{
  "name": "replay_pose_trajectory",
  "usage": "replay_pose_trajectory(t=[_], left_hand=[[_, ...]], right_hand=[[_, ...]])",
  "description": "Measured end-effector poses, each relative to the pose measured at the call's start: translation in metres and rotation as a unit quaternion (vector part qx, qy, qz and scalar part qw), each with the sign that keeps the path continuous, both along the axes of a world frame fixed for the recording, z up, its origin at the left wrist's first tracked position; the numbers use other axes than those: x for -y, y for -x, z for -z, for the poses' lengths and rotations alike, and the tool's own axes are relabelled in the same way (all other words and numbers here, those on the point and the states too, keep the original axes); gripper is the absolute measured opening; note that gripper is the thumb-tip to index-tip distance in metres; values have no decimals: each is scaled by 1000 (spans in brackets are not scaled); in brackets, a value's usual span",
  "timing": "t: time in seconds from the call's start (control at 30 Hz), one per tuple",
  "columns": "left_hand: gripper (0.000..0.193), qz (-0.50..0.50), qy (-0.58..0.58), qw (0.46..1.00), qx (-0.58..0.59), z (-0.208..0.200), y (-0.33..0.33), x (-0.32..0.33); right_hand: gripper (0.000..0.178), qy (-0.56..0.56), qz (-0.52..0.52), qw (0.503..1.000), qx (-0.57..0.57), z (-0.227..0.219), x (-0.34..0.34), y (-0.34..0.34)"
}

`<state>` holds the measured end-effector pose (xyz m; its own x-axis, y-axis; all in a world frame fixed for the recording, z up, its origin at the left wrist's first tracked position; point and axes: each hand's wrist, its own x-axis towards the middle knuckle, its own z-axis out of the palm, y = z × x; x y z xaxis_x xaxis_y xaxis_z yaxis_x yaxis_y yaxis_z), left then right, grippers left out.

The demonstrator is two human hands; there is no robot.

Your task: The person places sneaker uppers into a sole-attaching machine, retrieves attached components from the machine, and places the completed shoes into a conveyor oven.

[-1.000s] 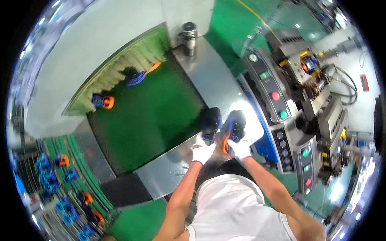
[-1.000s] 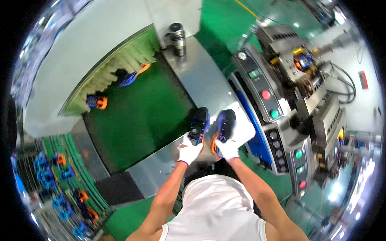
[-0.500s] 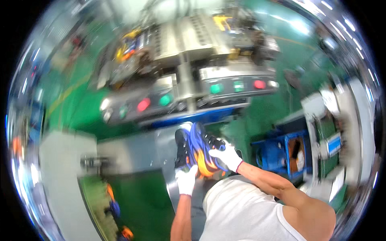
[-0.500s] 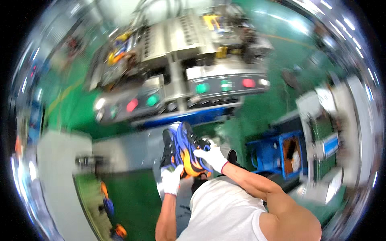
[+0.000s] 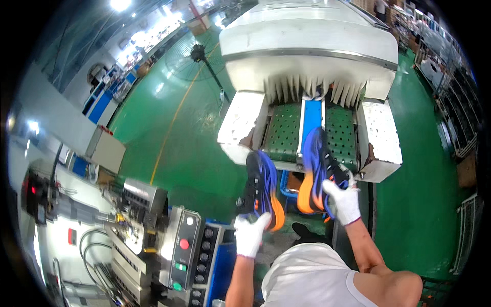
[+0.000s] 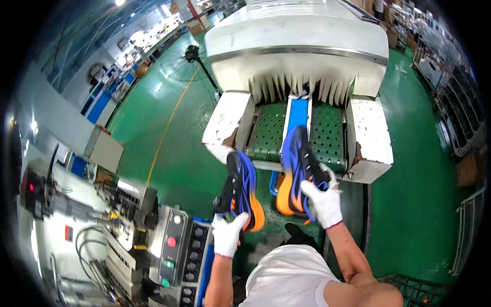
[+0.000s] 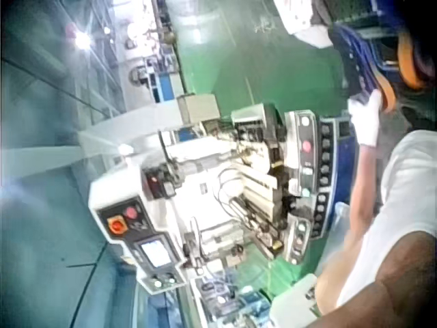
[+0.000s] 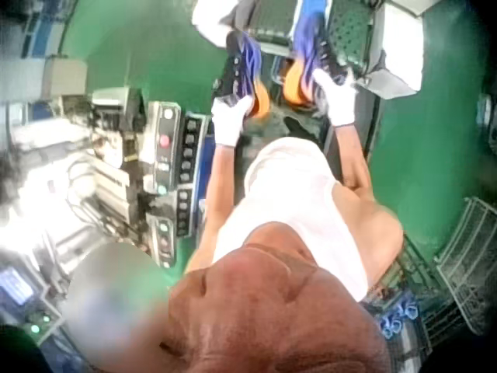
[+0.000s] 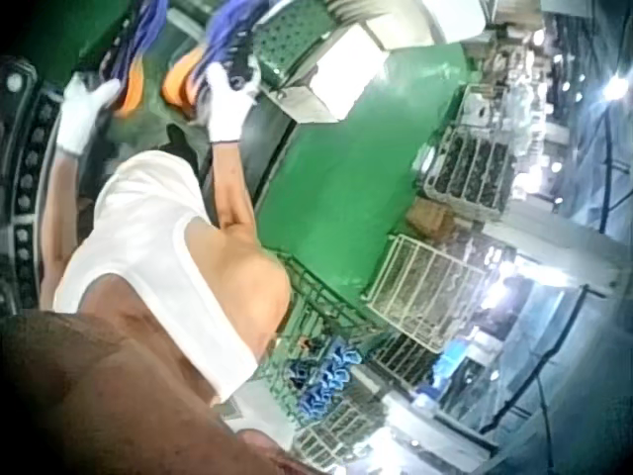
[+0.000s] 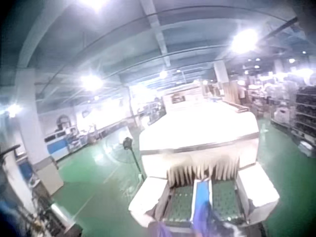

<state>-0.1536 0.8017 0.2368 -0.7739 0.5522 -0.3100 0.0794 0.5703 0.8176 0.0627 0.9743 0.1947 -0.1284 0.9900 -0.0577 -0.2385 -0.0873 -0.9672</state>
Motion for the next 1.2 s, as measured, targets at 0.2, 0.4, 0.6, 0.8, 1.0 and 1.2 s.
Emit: replay_pose_trajectory(t=[0.2,0.4,0.6,0.8,1.0,1.2], left_hand=[[82,209,-167,924,-274,26,61,-247],[74,219,-155,904,-333,50,70,-431],[66,187,-221,924,-250,30,63,-380],[53,179,9,973,-143,141,56,-31],[44,-358,393,844,72,220,-116,427],[41,-834,249,493,26,231,-425,608]], right_hand=[[86,-139,100,931,321,-31,-153,-5],[76,-147,133,879,432,-7,-306,16],[62,-214,108,794,558,-44,-333,64],[50,-225,-211,945,111,4,-75,157],[59,-93,-776,582,224,145,103,179],[53,-172,-807,444,348,165,215,186]])
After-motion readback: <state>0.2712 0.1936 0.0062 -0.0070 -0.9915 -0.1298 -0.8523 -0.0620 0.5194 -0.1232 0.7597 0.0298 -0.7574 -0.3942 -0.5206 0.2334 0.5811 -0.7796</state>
